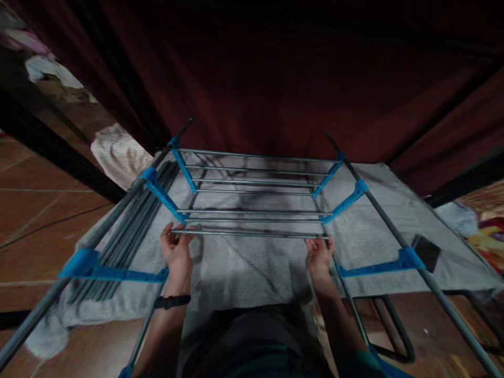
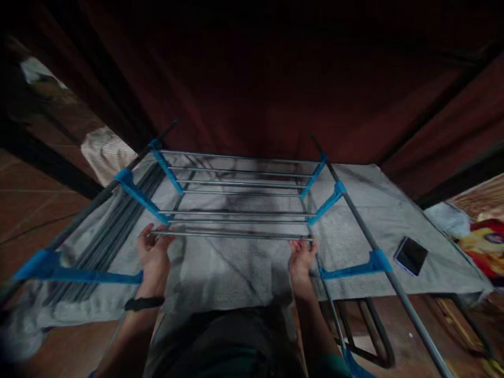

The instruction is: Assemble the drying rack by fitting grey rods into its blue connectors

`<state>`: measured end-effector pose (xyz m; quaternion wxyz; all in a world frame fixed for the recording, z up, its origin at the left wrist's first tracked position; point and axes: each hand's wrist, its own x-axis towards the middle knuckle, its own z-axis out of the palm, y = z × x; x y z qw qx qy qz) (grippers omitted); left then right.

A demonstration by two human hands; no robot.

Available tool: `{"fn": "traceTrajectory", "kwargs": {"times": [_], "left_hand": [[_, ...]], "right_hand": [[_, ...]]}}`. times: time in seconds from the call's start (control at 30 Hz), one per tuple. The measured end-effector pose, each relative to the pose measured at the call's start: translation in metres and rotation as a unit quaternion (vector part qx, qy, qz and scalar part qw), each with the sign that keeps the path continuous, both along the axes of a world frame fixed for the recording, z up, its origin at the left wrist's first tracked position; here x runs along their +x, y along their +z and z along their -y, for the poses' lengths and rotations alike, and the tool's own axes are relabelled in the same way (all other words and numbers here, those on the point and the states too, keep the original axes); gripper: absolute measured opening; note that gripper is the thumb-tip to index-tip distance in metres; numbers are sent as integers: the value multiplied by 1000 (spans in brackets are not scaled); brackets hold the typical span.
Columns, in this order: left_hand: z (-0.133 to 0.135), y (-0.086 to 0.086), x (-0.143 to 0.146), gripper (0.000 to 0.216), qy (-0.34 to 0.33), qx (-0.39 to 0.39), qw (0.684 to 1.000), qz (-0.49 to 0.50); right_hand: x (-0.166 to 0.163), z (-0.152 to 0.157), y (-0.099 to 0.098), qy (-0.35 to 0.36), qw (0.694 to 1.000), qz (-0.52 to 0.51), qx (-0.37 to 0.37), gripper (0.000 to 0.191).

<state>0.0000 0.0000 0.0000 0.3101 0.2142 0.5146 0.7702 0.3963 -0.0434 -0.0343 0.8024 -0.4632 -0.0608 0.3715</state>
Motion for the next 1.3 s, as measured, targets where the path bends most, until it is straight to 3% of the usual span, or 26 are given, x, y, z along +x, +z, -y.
{"fn": "traceTrajectory", "kwargs": {"times": [0.23,0.43,0.63,1.03,1.3], "left_hand": [[5,6,-1,69,31,-33,995,89],[10,10,7,41,-13,-31,992,121],[11,14,9,30,-11,-25,990,138],[13,23,25,40,-52,-32,990,126],[12,18,30,41,-63,-46,989,127]], "right_hand": [[6,0,-5,5,1000,13,3,58],[9,1,-7,19,999,25,3,57],[10,0,-8,21,999,28,0,53],[14,0,-13,25,1000,17,7,46],[13,1,-13,29,999,29,6,47]]}}
